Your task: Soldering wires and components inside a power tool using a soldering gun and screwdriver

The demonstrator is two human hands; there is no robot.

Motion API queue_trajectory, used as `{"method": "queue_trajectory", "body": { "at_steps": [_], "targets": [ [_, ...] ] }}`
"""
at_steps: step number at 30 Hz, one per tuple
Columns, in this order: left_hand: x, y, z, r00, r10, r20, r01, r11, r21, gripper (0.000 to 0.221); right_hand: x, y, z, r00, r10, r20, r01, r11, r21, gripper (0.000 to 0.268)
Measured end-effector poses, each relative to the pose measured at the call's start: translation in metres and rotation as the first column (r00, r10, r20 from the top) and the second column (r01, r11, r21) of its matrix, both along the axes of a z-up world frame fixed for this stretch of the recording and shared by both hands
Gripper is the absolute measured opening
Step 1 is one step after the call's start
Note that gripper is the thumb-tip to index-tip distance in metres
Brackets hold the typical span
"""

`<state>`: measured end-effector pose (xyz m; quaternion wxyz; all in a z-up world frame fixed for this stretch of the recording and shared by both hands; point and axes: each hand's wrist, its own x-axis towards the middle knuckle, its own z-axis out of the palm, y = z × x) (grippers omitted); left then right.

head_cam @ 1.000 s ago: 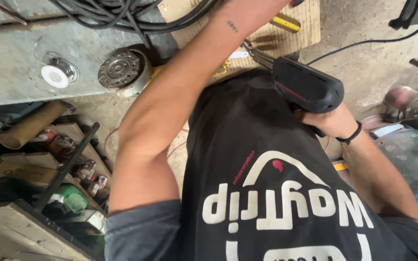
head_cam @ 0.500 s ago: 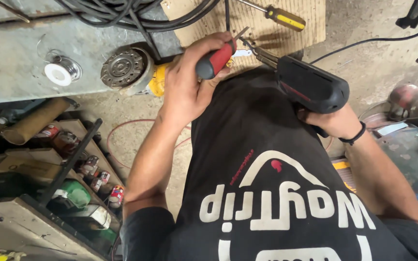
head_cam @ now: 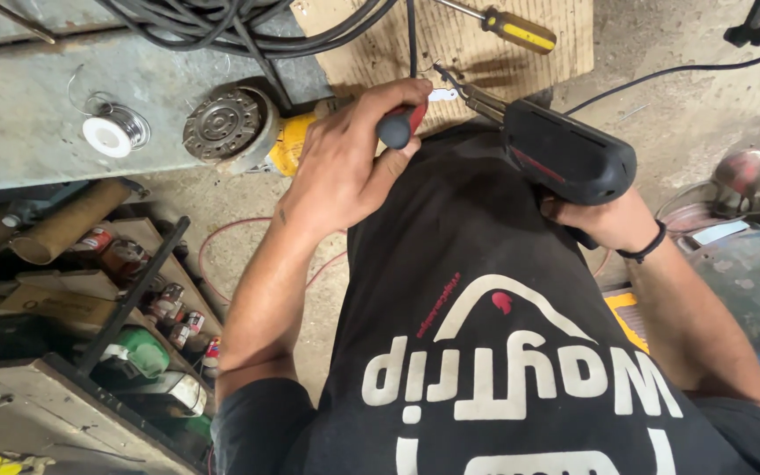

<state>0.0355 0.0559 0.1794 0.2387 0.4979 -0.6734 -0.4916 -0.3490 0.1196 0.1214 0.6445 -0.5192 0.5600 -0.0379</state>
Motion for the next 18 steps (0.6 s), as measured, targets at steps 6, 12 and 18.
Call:
{"method": "queue_trajectory", "body": {
  "at_steps": [6,12,18],
  "targets": [
    [0.000,0.002,-0.009,0.999,-0.002,-0.048,0.001,1.000,-0.023,0.040,-0.002,0.003,-0.005,1.000,0.007,0.005,-0.007,0.999,-0.038,0.024],
    [-0.002,0.003,-0.013,0.997,0.023,-0.078,-0.026,0.999,-0.038,0.037,-0.001,0.002,-0.005,0.998,0.058,0.031,-0.055,0.995,-0.089,0.030],
    [-0.004,0.005,-0.019,0.993,0.003,-0.121,-0.013,0.996,-0.084,0.037,0.007,-0.002,0.004,1.000,-0.012,-0.013,0.012,0.999,0.048,0.017]
  ]
}}
